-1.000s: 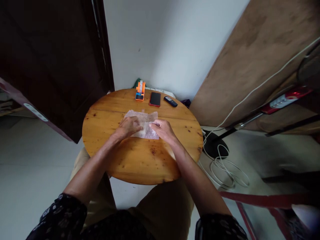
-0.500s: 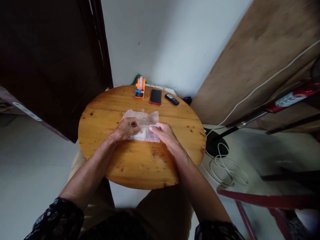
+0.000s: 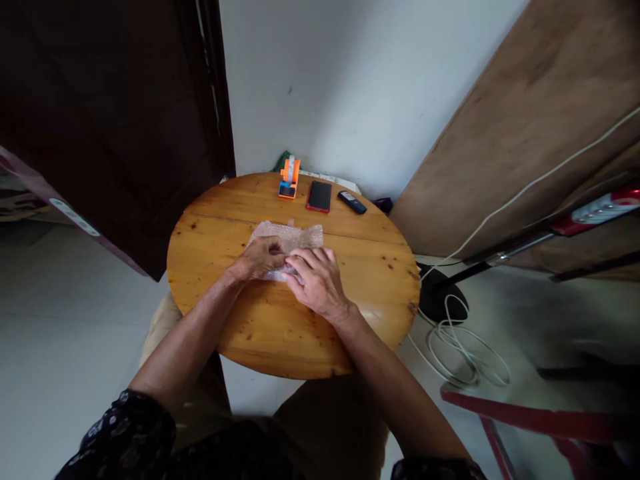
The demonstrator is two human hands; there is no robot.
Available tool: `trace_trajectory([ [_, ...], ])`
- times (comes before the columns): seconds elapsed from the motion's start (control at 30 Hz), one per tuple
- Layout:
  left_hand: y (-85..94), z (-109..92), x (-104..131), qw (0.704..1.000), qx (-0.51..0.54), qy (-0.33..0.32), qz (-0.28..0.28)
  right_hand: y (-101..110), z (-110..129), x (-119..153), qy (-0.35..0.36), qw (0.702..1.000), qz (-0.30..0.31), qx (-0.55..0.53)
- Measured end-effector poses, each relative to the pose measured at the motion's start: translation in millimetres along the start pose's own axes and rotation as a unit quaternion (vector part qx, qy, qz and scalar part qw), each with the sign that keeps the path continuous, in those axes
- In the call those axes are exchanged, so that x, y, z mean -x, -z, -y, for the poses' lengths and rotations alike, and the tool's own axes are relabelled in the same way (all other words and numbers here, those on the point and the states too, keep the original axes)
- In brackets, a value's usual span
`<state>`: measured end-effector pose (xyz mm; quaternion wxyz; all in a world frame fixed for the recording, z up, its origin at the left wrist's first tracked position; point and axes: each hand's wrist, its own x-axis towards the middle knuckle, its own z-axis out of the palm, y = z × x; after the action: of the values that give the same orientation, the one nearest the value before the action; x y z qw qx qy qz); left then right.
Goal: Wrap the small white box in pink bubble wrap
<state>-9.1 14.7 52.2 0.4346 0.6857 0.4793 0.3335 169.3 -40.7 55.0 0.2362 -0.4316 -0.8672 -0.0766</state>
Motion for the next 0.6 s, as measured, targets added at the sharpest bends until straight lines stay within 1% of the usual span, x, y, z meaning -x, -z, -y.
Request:
trace_trajectory([
  [0.07, 0.8, 1, 0, 1.000, 0.003, 0.005, 0.004, -6, 1, 0, 0.016, 1.000, 0.023, -0.006],
  [0.13, 4.3, 2, 0, 1.000, 0.004, 0.002, 0.003, -10, 0, 0, 0.014, 0.999, 0.031, -0.004],
  [0.27, 20.6, 6, 4, 1.000, 0.000, -0.012, -0.027, -10, 0, 0, 0.007, 0.999, 0.045, 0.013],
  [0.33, 28.9, 7, 6, 0.998, -0.044, 0.002, -0.036, -9, 3, 0, 0.011, 0.998, 0.053, 0.030],
  [0.43, 35.4, 9, 6, 0.985, -0.159, 0.041, -0.052, -9, 6, -2, 0.019, 0.996, 0.055, 0.064],
  [0.53, 40.2, 11, 8, 0.963, -0.238, 0.062, -0.107, -11, 8, -4, 0.017, 0.995, 0.056, 0.085],
  [0.6, 46.9, 13, 15, 0.954, -0.253, 0.078, -0.144, -12, 8, -5, 0.014, 0.994, 0.057, 0.088],
])
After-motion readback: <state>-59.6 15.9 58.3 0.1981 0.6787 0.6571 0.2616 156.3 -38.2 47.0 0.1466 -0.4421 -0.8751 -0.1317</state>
